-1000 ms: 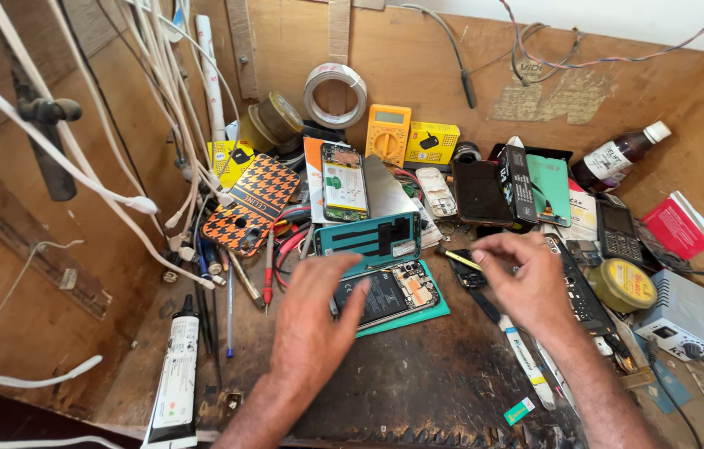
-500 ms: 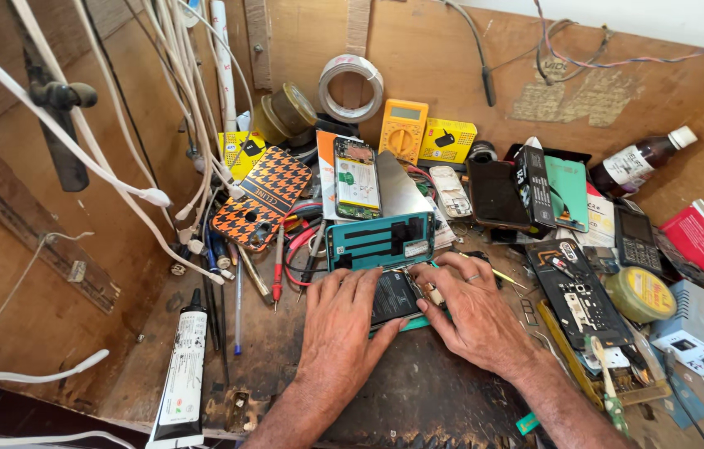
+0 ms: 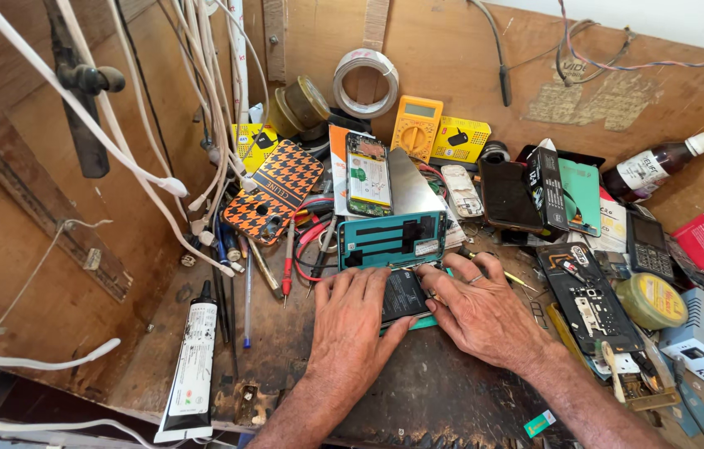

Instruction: The person uses a small screwdriver to remove screws from a black electronic device, then uses a plastic pry tool to separate the casing. They lift the back cover, disconnect a ribbon cable, and place the cover aside. The person continues to manipulate internal components and connectors with their hands.

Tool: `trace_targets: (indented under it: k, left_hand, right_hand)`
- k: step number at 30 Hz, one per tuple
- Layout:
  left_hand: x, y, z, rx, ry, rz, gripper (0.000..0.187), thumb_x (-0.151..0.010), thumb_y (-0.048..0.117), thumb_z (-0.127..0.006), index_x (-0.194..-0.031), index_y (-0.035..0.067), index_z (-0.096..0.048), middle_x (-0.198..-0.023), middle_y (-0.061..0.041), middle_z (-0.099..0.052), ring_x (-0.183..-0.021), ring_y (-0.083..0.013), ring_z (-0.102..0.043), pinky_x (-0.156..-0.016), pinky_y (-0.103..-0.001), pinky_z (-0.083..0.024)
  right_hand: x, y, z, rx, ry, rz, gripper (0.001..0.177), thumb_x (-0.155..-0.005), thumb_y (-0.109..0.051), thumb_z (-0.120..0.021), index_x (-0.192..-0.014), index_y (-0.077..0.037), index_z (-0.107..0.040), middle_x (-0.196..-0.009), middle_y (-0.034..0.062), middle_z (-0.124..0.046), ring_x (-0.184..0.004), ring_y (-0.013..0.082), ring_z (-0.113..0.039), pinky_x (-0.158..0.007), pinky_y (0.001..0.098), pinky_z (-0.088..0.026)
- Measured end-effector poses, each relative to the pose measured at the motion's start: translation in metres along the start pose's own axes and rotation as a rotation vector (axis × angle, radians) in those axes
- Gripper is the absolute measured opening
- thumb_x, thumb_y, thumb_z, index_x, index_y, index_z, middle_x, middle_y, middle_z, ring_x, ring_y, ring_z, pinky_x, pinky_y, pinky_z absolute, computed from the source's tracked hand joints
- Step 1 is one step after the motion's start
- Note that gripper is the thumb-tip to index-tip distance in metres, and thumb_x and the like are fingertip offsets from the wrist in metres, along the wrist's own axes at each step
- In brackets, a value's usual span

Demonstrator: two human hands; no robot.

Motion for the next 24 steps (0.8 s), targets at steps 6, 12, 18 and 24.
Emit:
trace_targets:
  k: [6, 12, 18, 24]
  left_hand:
    - [0.0002, -0.0007, 0.0016, 0.023, 0.000, 0.005, 0.067, -0.076, 0.029, -0.085, -0.128, -0.003, -0.056, -0.122, -0.016, -0.063, -0.117, -0.0345, -0.055, -0.100, -0.051, -0.036]
    - [0.0001, 0.0009, 0.0026, 0.033, 0.003, 0.003, 0.067, -0.075, 0.029, -0.085, -0.127, -0.002, -0.057, -0.121, -0.016, -0.064, -0.116, -0.0342, -0.055, -0.099, -0.051, -0.036]
    - [0.0003, 0.0002, 0.0017, 0.034, -0.006, 0.009, 0.064, -0.075, 0.028, -0.086, -0.124, -0.002, -0.058, -0.119, -0.015, -0.064, -0.115, -0.0336, -0.055, -0.098, -0.051, -0.036]
    - [-0.0002, -0.0004, 0.0013, 0.043, -0.011, 0.024, 0.063, -0.074, 0.028, -0.086, -0.123, -0.001, -0.059, -0.118, -0.015, -0.064, -0.115, -0.0332, -0.055, -0.098, -0.051, -0.036]
  right_hand:
    - [0.0021, -0.0003, -0.0029, 0.039, -0.006, 0.017, 0.040, -0.094, -0.025, -0.063, -0.129, -0.007, -0.056, -0.129, 0.0037, -0.063, -0.123, 0.0241, -0.050, -0.102, 0.0508, -0.030]
    - [0.0056, 0.0026, -0.0019, 0.029, 0.032, 0.024, 0.043, -0.092, -0.029, -0.064, -0.128, -0.008, -0.056, -0.129, 0.0030, -0.062, -0.124, 0.0259, -0.049, -0.103, 0.0505, -0.030]
    - [0.0064, 0.0063, -0.0065, 0.024, 0.014, 0.040, 0.041, -0.093, -0.028, -0.064, -0.127, -0.007, -0.057, -0.128, 0.0038, -0.062, -0.124, 0.0258, -0.049, -0.104, 0.0505, -0.030]
    - [0.0056, 0.0092, -0.0071, 0.026, -0.030, 0.034, 0.041, -0.093, -0.029, -0.063, -0.128, -0.008, -0.059, -0.124, 0.0033, -0.063, -0.122, 0.0241, -0.050, -0.104, 0.0499, -0.029]
Point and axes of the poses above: each hand's wrist, its own x-axis away from the middle knuckle, its own z-axis out of the back of the hand, y = z × x, the point moved 5 cm from there along -x, towards the middle knuckle
